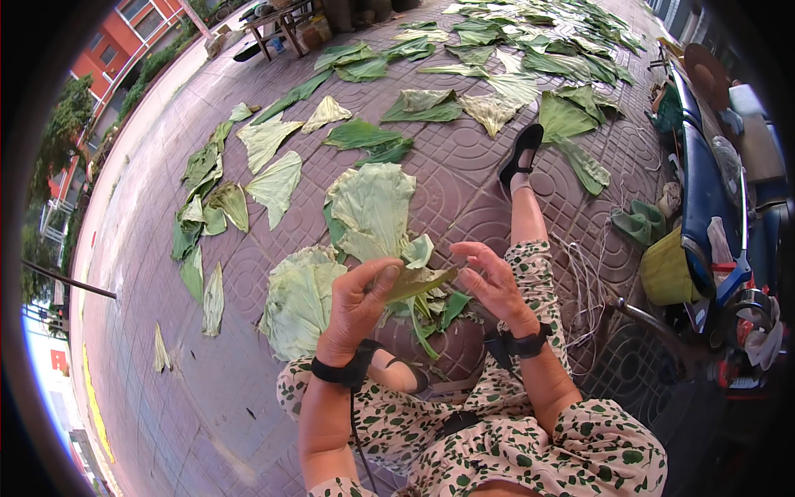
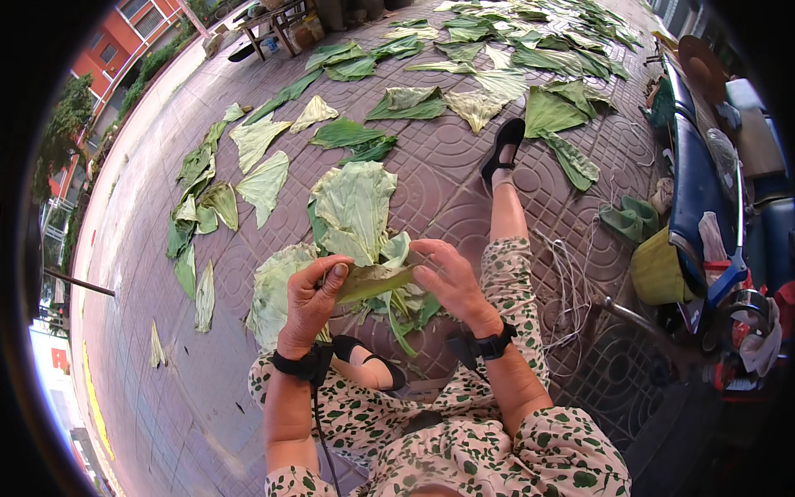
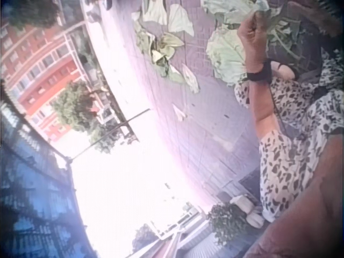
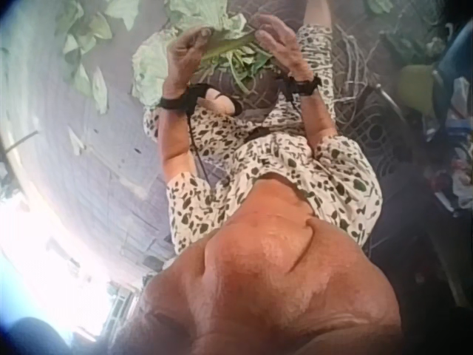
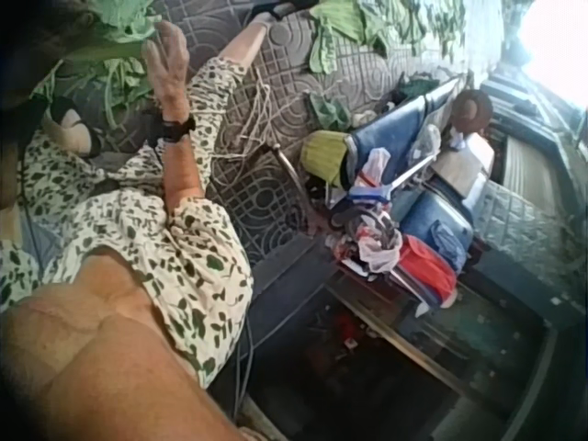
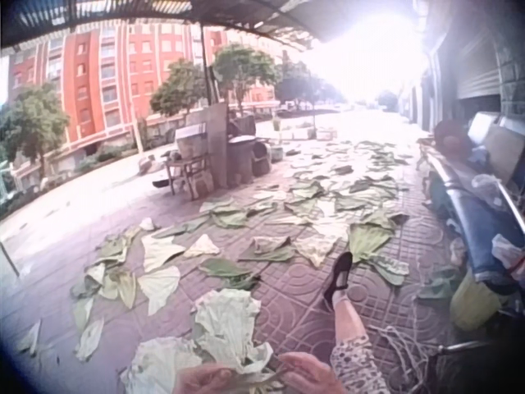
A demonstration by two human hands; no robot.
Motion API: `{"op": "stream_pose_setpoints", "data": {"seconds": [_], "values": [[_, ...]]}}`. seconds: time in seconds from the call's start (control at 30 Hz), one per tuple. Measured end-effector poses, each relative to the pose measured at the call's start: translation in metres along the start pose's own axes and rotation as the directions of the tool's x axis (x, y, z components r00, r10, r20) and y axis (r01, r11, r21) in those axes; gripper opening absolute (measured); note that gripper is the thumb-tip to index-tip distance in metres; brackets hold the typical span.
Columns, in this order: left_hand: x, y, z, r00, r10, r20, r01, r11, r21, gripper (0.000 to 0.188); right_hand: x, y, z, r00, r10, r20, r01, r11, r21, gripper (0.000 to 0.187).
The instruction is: The person picks up large green leaves from the ground, folds and rolls them by hand, and places them back down.
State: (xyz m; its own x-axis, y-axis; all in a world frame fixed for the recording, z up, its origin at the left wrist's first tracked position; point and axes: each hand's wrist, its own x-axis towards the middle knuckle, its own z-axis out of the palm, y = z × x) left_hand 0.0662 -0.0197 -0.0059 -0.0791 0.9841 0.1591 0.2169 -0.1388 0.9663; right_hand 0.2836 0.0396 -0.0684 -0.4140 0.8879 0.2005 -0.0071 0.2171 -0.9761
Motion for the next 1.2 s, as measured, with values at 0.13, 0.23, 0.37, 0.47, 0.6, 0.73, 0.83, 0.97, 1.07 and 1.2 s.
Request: {"op": "stream_pose_setpoints", "data": {"seconds": [0.13,0.23,0.37,0.47,0.6,0.73,0.83,0.97,1.07,1.2], "values": [[-0.001,-0.008,0.015,0.984,-0.046,0.174,0.043,0.999,0.018,0.021,0.008,-0.022,0.028,0.938,-0.335,0.093,0.345,0.93,-0.128,0.032],[0.002,-0.003,0.018,0.974,-0.065,0.217,0.061,0.998,0.023,0.02,-0.003,-0.009,0.039,0.983,-0.101,0.152,0.103,0.995,-0.002,0.021],[0.005,-0.001,0.008,0.999,0.012,0.034,-0.018,0.979,0.205,0.019,-0.011,-0.006,0.053,0.981,-0.192,-0.019,0.192,0.981,-0.007,0.007],[0.009,-0.002,-0.007,0.96,-0.052,-0.276,0.043,0.998,-0.041,0.022,-0.015,0.002,0.049,0.993,-0.071,-0.092,0.08,0.992,0.101,0.006],[0.008,-0.008,-0.013,0.967,-0.099,-0.235,0.073,0.99,-0.118,0.036,-0.018,-0.004,0.041,0.996,-0.019,-0.091,0.036,0.98,0.194,0.004],[0.002,-0.011,0.004,0.985,-0.165,0.041,0.165,0.986,0.013,0.07,-0.018,-0.009,0.043,0.99,-0.074,-0.118,0.095,0.977,0.189,0.005],[0.005,-0.019,0.014,0.963,-0.215,0.162,0.211,0.977,0.043,0.052,-0.019,-0.012,0.047,0.99,-0.075,-0.118,0.098,0.975,0.2,0.006],[0.007,-0.023,0.018,0.954,-0.238,0.183,0.27,0.947,-0.175,0.024,-0.014,-0.007,0.052,0.985,-0.03,-0.171,0.067,0.975,0.214,0.007],[0.01,-0.013,0.015,0.983,-0.172,0.06,0.178,0.977,-0.12,0.02,-0.014,-0.003,0.053,0.991,0.041,-0.13,-0.007,0.967,0.253,0.009],[0.011,-0.01,0.024,0.997,-0.076,-0.032,0.074,0.995,-0.071,0.017,-0.013,-0.007,0.041,0.99,-0.005,-0.14,0.02,0.994,0.106,0.01]]}}
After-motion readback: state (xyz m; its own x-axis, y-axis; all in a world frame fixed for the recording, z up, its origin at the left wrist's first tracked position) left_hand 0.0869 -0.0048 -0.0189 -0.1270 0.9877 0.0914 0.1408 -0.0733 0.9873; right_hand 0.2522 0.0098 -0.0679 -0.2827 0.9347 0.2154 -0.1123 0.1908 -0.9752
